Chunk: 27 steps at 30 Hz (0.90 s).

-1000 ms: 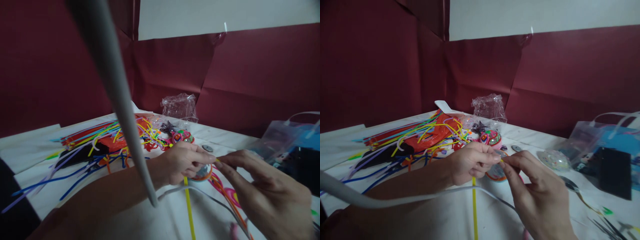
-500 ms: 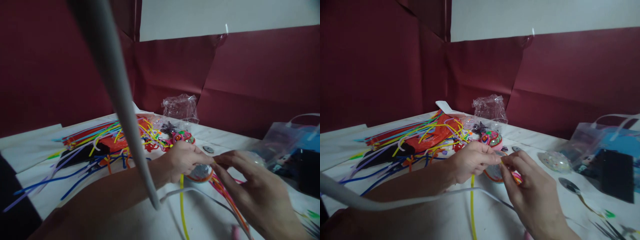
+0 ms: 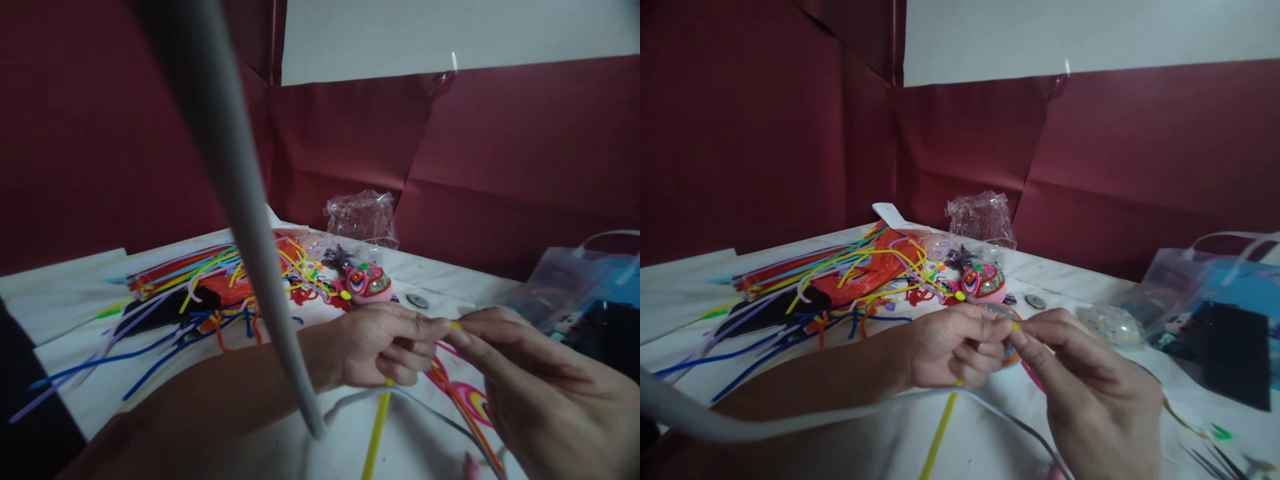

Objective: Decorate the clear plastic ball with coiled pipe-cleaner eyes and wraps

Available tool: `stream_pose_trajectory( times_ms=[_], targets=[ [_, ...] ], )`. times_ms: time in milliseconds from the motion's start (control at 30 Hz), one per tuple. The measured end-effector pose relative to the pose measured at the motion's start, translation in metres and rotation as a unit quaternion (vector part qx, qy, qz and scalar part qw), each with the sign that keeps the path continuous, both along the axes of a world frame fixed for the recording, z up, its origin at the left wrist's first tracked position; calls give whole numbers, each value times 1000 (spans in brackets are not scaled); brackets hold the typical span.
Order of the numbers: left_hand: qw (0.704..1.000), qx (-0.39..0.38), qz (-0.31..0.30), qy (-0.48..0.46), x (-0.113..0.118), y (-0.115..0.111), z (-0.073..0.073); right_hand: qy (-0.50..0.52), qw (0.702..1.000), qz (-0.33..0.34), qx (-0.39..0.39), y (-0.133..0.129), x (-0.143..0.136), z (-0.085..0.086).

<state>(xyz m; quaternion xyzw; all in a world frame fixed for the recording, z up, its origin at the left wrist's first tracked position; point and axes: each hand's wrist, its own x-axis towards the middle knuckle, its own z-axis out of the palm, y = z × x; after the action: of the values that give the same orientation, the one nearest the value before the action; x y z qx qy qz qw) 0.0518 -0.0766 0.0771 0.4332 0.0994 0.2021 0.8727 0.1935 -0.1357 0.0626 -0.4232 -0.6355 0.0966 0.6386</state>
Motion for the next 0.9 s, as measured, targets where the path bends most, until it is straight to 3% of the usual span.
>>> stream_pose_trajectory(
  times_ms=[100, 200, 367, 533, 700, 833, 900],
  targets=[
    [999, -2, 25, 21, -2, 0, 3, 10, 1000, 19, 3, 4, -2, -2],
    [995, 2, 73, 62, -2, 3, 3, -95, 995, 0, 17, 11, 3, -2],
    [978, 36, 168, 116, 6, 7, -10, -241, 970, -28, -7, 22, 16, -5],
    [982, 32, 150, 109, 11, 7, -17, -277, 960, -28, -38, 22, 25, -1],
    [998, -5, 40, 47, 10, 7, -21, -150, 985, 17, -89, 18, 24, 5],
    [999, -10, 26, -19, 9, 6, -21, 63, 991, 39, -110, 20, 13, -4],
    [999, -21, 29, -20, 8, 7, -18, 99, 989, 31, -108, 21, 9, -7]
  ],
)
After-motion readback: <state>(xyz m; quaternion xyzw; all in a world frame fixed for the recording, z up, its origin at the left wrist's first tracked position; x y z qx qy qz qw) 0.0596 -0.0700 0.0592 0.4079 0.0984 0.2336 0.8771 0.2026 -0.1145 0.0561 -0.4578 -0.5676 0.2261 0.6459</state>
